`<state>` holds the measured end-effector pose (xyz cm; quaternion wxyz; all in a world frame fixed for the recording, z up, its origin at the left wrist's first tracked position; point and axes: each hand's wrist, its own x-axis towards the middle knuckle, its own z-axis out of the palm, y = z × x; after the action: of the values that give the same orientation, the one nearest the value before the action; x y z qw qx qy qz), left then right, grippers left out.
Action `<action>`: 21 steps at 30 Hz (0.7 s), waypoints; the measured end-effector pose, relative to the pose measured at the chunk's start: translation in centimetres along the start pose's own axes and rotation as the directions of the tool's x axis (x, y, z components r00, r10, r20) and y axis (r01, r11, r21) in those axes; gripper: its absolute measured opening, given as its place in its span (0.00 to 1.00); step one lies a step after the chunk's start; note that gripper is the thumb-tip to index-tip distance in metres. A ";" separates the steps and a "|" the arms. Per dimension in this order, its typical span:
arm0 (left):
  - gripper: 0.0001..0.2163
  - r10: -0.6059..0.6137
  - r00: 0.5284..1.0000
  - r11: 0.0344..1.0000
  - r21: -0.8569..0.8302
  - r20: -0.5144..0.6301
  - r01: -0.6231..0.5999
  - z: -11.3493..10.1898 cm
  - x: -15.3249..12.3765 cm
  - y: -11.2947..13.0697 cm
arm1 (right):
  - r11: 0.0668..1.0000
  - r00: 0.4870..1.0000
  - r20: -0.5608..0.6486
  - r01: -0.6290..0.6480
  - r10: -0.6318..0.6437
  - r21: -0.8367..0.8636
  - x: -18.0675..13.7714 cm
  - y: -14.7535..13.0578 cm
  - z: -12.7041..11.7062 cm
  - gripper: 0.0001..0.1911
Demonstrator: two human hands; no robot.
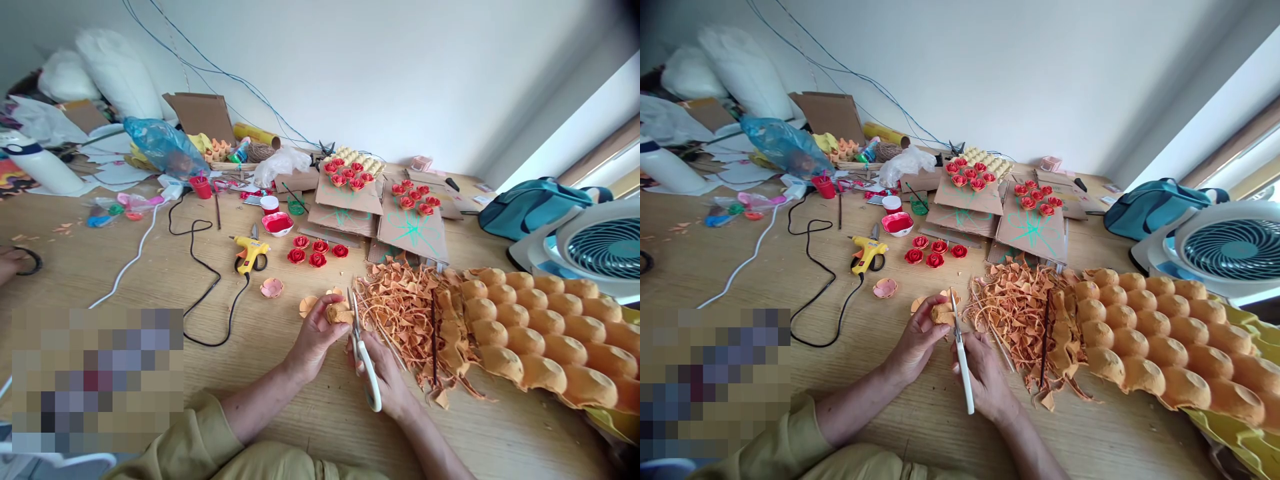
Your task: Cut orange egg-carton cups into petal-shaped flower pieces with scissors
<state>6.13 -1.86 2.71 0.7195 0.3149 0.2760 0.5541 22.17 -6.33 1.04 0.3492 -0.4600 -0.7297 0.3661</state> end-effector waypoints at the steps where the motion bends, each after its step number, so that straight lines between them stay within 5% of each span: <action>1: 0.20 -0.004 1.000 1.000 -0.005 -0.002 0.004 0.0 0.0 0.0 | 1.000 1.000 -0.003 0.001 -0.001 0.001 0.0 0.0 0.0 0.27; 21: 0.22 -0.033 0.999 0.999 -0.013 -0.017 0.033 -0.2 0.1 0.6 | 1.000 0.999 -0.034 0.001 -0.001 0.008 -0.3 0.2 -0.2 0.24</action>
<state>5.65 -1.61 2.99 0.7280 0.3009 0.2838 0.5468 22.52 -6.55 0.95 0.3634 -0.4643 -0.7225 0.3611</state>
